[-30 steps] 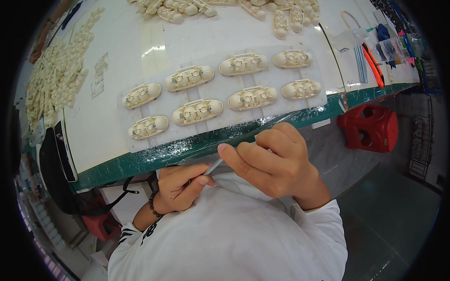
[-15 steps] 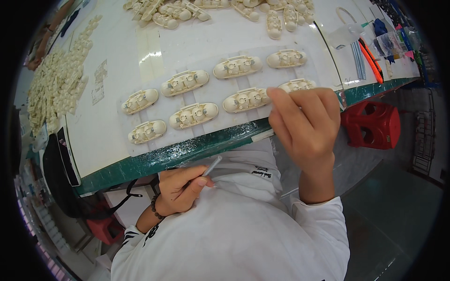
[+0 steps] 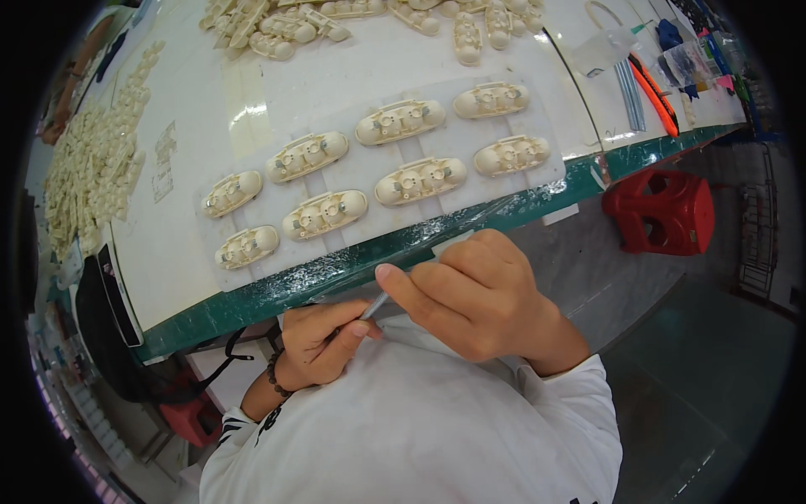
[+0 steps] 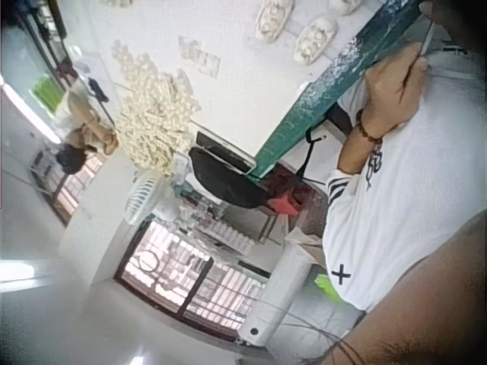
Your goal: The person assembles small plastic components into an assembly tray, applying adhesive from a small bottle to each component.
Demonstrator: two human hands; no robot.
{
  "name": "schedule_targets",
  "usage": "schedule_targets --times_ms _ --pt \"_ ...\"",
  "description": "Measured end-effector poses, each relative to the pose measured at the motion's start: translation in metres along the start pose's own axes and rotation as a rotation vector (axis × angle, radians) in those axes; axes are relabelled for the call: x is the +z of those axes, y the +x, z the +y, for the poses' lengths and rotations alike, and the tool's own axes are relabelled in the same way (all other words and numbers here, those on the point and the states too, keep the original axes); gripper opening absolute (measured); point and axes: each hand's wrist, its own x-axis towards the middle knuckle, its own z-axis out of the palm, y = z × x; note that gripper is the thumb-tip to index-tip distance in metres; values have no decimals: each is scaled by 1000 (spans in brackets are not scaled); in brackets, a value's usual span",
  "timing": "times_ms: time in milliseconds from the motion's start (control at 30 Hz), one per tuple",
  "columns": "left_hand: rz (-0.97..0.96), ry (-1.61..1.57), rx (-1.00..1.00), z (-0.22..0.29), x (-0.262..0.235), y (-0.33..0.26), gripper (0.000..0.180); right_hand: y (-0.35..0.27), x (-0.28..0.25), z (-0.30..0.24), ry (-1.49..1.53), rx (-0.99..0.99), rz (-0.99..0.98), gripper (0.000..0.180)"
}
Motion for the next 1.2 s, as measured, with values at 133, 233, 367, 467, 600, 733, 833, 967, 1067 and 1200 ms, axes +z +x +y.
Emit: schedule_targets --times_ms 133,233,367,467,600,733,833,967,1067,1200 --pt "-10 37 -45 3 0 1 18 -2 2 3 -43 -45 6 36" --pt "8 34 -9 2 2 2 17 -6 1 3 -58 -59 28 35" --pt "-26 53 23 5 3 5 18 -11 6 4 -104 -69 148 30" --pt "11 28 -3 5 4 3 18 -11 -1 13 -142 -5 122 28" --pt "2 50 15 3 4 1 17 -2 -21 44 -301 230 175 30" --pt "10 57 23 4 3 2 17 -1 -22 54 -334 295 94 29" --pt "-35 52 10 4 0 1 22 -3 -25 49 -307 349 135 30" --pt "15 70 23 3 3 2 18 -9 -25 40 -254 333 160 32" --pt "19 57 40 1 4 2 18 -11 -24 37 -213 356 178 33" --pt "-31 58 20 4 2 4 20 -11 -25 45 -310 368 186 35"
